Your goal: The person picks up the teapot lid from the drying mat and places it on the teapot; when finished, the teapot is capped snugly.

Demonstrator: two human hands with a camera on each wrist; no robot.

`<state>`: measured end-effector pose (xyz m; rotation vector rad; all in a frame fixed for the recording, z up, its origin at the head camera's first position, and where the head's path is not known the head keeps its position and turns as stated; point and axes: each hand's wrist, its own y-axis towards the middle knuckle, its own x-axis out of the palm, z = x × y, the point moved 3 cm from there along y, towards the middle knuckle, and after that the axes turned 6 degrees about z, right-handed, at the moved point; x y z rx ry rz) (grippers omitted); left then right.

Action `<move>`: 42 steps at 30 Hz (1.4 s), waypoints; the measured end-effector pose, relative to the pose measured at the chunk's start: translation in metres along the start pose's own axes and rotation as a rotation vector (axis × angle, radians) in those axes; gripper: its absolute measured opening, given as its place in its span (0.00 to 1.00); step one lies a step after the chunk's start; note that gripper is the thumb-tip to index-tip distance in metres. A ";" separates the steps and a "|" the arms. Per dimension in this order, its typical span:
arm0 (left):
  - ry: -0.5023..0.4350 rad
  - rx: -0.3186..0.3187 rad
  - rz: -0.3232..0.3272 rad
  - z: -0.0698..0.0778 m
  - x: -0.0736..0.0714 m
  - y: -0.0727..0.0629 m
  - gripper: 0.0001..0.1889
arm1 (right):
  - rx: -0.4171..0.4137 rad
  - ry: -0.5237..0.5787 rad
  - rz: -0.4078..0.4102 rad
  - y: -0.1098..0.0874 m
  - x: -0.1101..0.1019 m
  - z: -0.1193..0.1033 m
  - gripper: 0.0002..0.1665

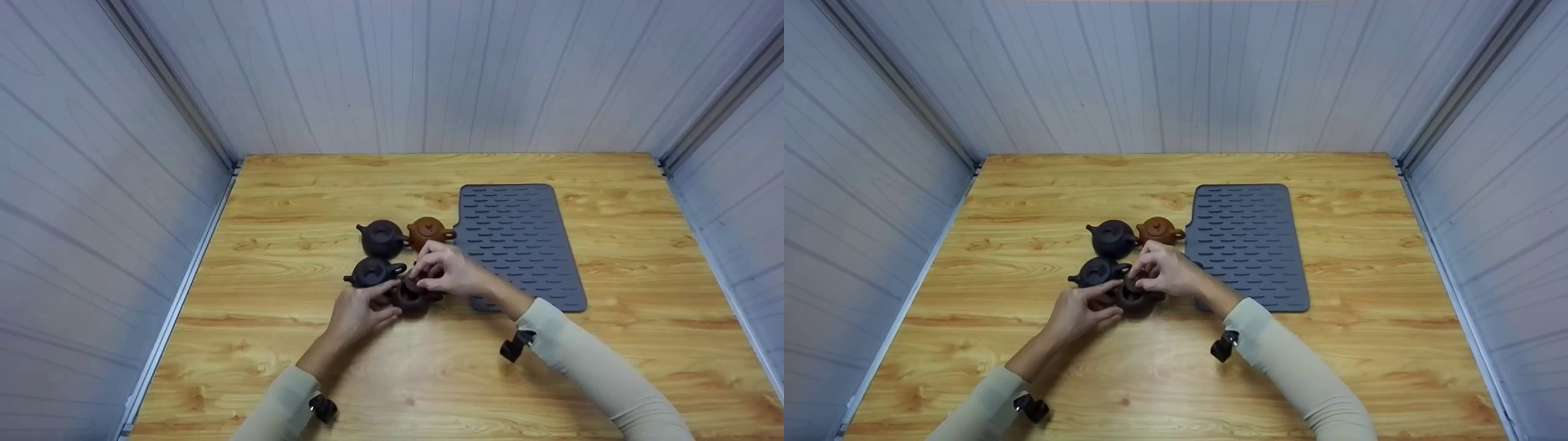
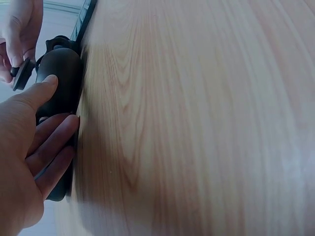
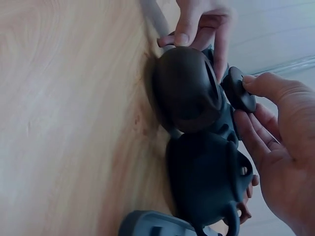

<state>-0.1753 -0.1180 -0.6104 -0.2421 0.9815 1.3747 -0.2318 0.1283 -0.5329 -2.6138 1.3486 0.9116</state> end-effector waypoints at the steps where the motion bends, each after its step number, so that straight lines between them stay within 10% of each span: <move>1: 0.002 -0.010 -0.008 0.001 -0.001 0.000 0.29 | -0.009 0.001 0.001 0.000 0.001 0.001 0.07; 6: 0.032 -0.037 -0.042 0.028 -0.019 0.003 0.29 | -0.018 0.008 0.003 -0.001 0.008 0.006 0.08; 21: 0.008 0.019 -0.014 0.020 -0.014 0.003 0.27 | -0.016 -0.038 -0.019 -0.002 0.013 0.004 0.09; 42: 0.020 -0.076 -0.082 0.031 -0.020 0.006 0.29 | -0.004 -0.083 -0.025 -0.003 0.016 0.001 0.10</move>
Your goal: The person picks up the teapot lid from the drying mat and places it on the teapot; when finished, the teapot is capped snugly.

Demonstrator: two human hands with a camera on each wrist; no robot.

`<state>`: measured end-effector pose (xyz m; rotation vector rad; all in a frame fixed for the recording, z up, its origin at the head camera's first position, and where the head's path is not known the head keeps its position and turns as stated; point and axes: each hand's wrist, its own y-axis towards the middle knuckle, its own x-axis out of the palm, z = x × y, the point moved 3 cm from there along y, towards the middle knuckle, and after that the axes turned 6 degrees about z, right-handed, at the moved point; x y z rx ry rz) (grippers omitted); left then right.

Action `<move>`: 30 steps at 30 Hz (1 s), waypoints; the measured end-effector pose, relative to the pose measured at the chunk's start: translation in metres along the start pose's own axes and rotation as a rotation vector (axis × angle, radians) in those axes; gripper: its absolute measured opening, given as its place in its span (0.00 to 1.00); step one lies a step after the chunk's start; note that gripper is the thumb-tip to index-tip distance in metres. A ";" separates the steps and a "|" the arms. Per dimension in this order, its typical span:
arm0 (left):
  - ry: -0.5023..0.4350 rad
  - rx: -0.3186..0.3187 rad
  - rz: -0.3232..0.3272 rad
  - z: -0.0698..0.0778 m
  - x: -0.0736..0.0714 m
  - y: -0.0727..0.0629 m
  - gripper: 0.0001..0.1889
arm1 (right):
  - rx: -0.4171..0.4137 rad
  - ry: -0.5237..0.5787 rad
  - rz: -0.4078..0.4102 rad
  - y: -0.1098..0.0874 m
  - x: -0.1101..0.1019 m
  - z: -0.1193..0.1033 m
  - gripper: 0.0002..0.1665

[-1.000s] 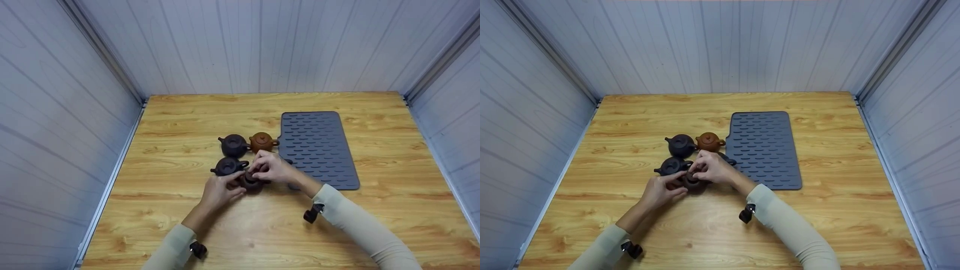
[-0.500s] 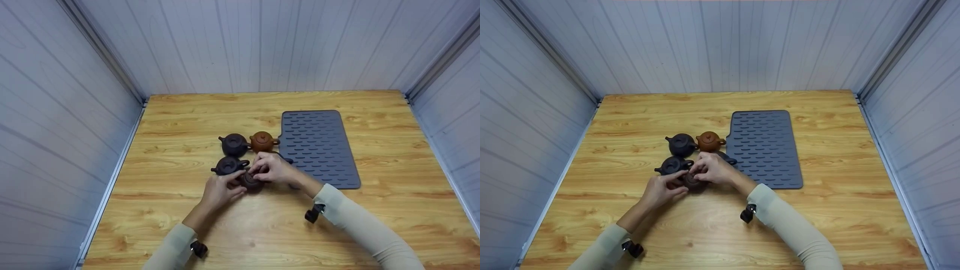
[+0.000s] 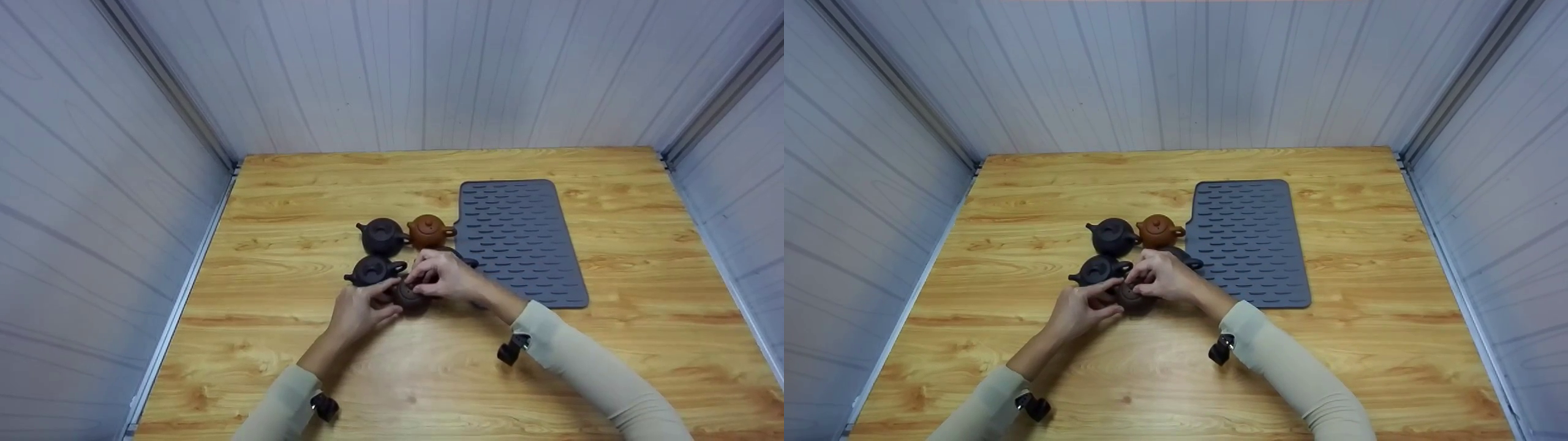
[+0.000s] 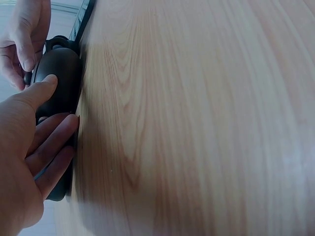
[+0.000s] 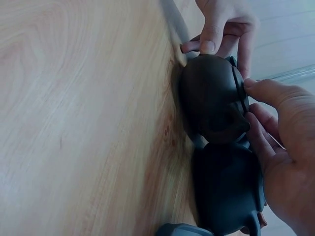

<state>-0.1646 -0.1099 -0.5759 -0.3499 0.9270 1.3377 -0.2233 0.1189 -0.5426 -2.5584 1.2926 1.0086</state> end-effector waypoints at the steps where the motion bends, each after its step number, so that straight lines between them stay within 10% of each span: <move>1: -0.004 -0.003 -0.001 0.000 0.000 0.000 0.29 | -0.002 -0.003 0.002 0.000 0.000 0.000 0.10; 21: 0.027 -0.013 -0.024 0.002 -0.002 0.000 0.29 | -0.006 0.029 0.014 -0.002 -0.001 0.001 0.10; 30: 0.017 -0.024 -0.219 0.004 -0.017 0.008 0.29 | -0.003 0.083 0.031 -0.009 -0.016 -0.002 0.10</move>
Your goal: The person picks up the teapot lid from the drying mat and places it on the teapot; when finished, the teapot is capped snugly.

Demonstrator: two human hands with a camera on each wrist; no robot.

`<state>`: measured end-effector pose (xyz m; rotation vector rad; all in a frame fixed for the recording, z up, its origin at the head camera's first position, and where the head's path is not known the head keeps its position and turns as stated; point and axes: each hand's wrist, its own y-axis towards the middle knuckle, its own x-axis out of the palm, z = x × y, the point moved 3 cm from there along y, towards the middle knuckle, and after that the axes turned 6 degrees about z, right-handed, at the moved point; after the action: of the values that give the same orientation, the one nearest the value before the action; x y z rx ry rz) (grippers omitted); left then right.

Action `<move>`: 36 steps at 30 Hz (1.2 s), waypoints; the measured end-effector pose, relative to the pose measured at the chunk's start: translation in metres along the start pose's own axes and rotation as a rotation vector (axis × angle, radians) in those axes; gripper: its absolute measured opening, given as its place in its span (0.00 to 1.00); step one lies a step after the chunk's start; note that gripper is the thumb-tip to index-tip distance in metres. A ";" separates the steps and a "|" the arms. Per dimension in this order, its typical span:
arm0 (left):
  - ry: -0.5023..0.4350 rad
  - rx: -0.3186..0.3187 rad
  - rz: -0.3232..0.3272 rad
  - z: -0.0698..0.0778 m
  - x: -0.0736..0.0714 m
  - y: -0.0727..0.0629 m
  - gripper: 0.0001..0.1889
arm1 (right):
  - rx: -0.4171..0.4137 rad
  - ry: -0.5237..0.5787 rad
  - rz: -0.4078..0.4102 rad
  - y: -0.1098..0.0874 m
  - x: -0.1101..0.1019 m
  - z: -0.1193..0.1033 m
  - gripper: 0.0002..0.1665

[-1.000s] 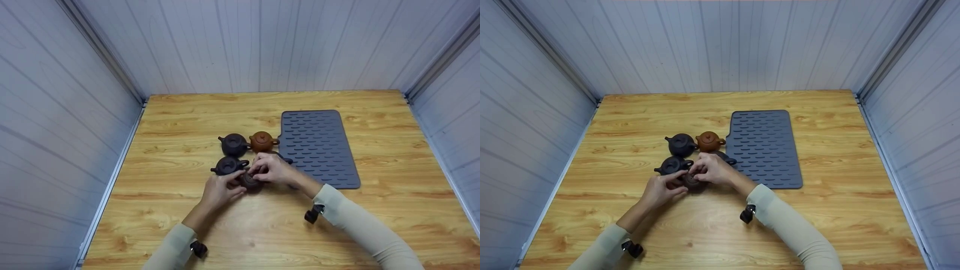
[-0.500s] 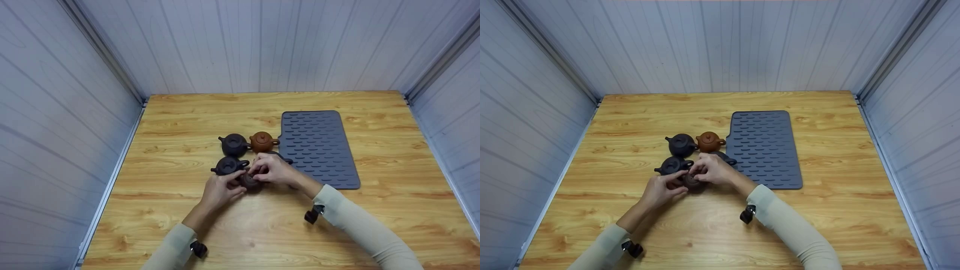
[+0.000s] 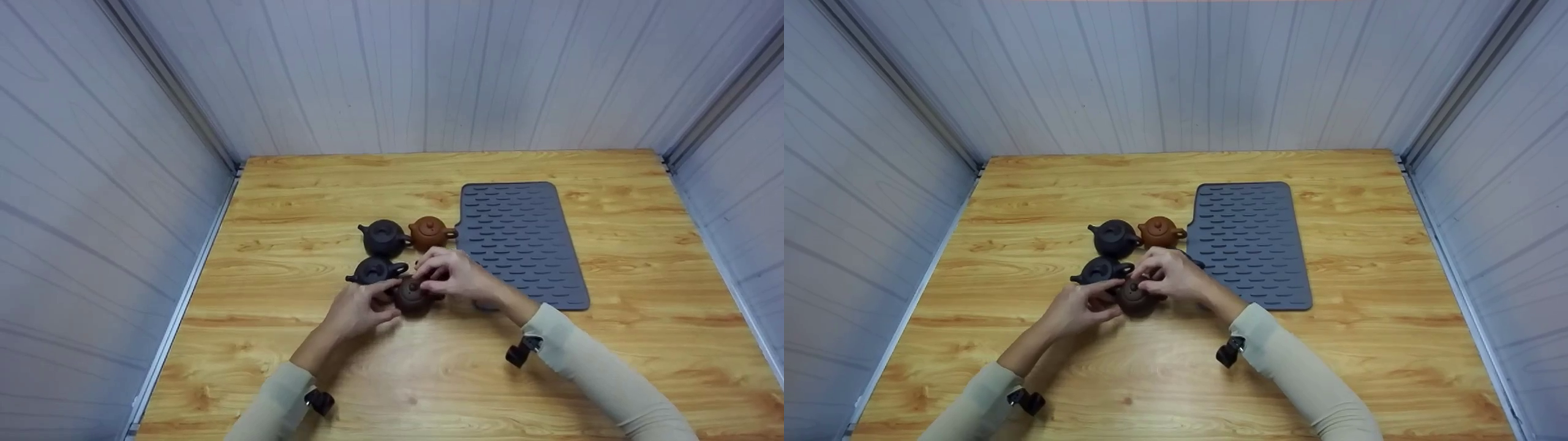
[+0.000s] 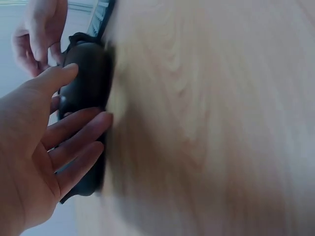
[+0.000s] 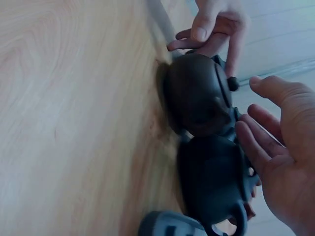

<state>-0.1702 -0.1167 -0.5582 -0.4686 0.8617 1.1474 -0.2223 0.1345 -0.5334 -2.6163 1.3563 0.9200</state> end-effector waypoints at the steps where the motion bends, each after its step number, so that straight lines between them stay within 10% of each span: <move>1: -0.002 0.002 -0.010 -0.001 -0.003 0.000 0.29 | -0.009 0.000 0.002 -0.001 -0.003 0.000 0.10; 15: -0.230 -0.071 -0.181 -0.010 -0.053 0.010 0.26 | 0.049 0.106 0.016 -0.026 -0.044 0.011 0.20; 36: -0.325 -0.116 -0.038 -0.058 -0.091 0.000 0.25 | 0.153 0.060 0.120 -0.081 -0.106 0.044 0.31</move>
<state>-0.2037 -0.2123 -0.5208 -0.3779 0.5049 1.2020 -0.2280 0.2746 -0.5314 -2.4914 1.5463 0.7228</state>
